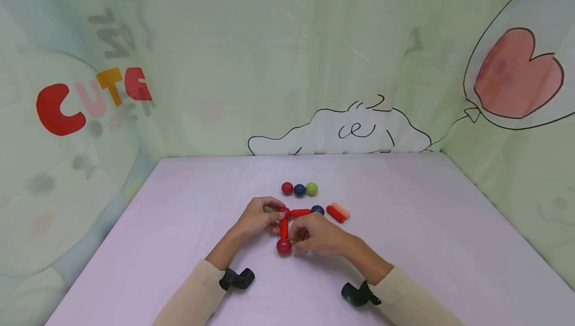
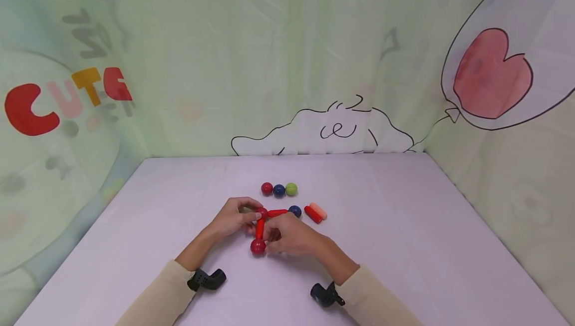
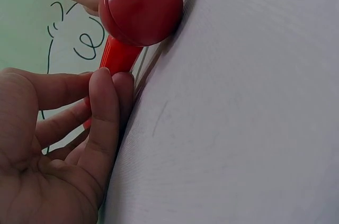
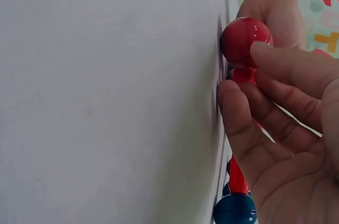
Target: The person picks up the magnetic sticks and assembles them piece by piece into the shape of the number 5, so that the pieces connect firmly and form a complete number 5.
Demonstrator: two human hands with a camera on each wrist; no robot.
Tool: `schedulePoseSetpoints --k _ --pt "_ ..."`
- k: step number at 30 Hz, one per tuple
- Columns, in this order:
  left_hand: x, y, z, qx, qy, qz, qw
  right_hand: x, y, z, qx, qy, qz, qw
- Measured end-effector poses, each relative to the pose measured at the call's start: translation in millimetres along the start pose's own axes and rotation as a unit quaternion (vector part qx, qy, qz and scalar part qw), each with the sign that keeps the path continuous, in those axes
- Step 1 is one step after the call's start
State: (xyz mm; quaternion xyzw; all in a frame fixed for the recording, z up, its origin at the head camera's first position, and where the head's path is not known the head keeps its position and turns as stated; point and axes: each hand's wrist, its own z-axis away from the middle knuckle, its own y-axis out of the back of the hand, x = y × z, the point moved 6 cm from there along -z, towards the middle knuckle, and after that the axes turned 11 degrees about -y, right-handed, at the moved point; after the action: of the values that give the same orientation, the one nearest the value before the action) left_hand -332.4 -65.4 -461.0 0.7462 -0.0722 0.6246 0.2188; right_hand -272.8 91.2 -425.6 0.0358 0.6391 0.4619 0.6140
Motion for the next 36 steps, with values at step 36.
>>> schedulePoseSetpoints --k 36 --pt "-1.5 -0.3 -0.1 0.000 0.003 -0.002 1.0000 -4 19 -5.2 0.043 -0.037 0.051 0.9971"
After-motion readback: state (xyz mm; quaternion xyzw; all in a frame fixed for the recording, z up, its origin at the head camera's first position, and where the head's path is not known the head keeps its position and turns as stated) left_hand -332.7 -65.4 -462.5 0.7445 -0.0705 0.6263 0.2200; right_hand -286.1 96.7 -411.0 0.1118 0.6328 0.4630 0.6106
